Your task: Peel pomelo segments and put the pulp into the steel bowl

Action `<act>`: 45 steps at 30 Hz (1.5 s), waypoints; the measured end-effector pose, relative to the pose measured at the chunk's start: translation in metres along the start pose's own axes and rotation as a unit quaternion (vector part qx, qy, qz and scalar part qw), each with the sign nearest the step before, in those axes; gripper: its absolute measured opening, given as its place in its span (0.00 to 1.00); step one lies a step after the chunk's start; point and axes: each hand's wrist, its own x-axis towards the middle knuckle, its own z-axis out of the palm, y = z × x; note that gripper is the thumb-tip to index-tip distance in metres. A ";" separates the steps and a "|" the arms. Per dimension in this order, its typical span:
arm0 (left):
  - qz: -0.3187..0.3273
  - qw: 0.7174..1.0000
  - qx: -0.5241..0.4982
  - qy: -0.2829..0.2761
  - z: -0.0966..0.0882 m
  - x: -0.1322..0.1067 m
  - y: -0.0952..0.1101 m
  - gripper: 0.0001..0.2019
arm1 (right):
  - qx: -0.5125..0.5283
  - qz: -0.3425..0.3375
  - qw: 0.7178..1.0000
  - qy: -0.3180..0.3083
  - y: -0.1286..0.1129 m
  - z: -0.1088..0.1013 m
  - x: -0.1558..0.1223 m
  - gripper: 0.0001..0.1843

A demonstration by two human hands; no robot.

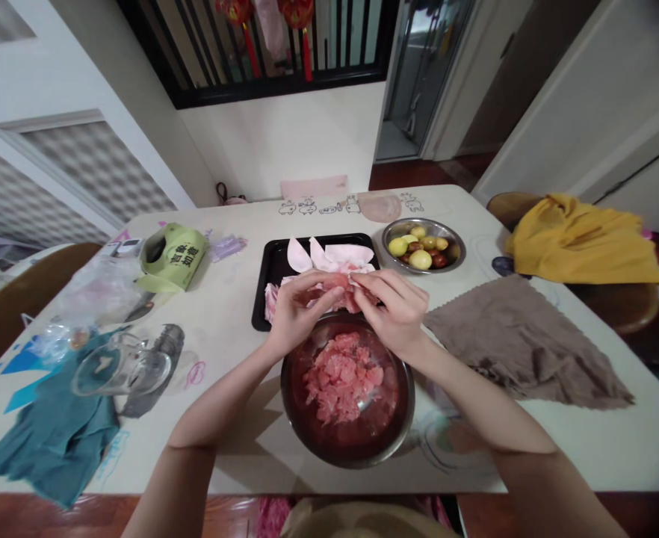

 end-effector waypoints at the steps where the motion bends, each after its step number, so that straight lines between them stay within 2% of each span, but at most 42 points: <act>1: 0.000 1.000 -0.002 0.003 -0.001 0.000 0.002 0.08 | 0.011 0.016 1.000 0.000 0.001 0.000 0.000 0.09; 5: 0.021 0.999 0.022 0.034 -0.004 0.002 0.009 0.07 | 0.068 0.071 0.995 0.002 0.001 0.000 0.003 0.09; 8: 0.011 0.998 0.047 0.051 -0.004 0.001 0.011 0.07 | 0.091 0.069 0.993 0.017 -0.003 -0.001 0.005 0.09; 14: 0.014 0.992 0.115 0.047 -0.003 -0.002 0.008 0.11 | 0.036 -0.017 0.999 0.004 -0.007 -0.003 0.002 0.12; 20: 0.072 0.978 0.195 0.026 -0.004 -0.004 0.010 0.14 | -0.027 -0.082 0.996 -0.003 0.001 -0.001 -0.001 0.11; 24: 0.111 0.973 0.201 0.000 -0.004 -0.003 0.011 0.17 | -0.058 -0.138 0.989 0.014 0.006 -0.001 0.001 0.10; 26: 0.129 0.971 0.203 -0.005 -0.004 -0.002 0.011 0.17 | -0.061 -0.145 0.987 0.019 0.006 -0.001 0.001 0.09; 33: 0.180 0.953 0.241 -0.015 -0.004 -0.002 0.011 0.18 | -0.039 -0.095 0.995 -0.012 0.004 0.001 0.001 0.02; 35: 0.150 0.964 0.220 -0.019 -0.005 -0.001 0.010 0.15 | -0.026 -0.075 0.997 -0.015 0.005 0.002 0.001 0.01; 39: 0.036 0.992 0.118 -0.018 -0.008 0.002 0.007 0.10 | -0.001 -0.007 1.000 -0.009 0.011 0.004 0.004 0.02; 42: -0.023 0.998 0.057 -0.026 -0.012 0.007 0.008 0.15 | 0.008 0.055 0.998 -0.014 0.021 0.007 0.004 0.04; 45: -0.043 0.993 0.074 -0.083 -0.017 0.011 0.014 0.12 | 0.038 0.129 0.990 -0.039 0.031 0.012 0.003 0.05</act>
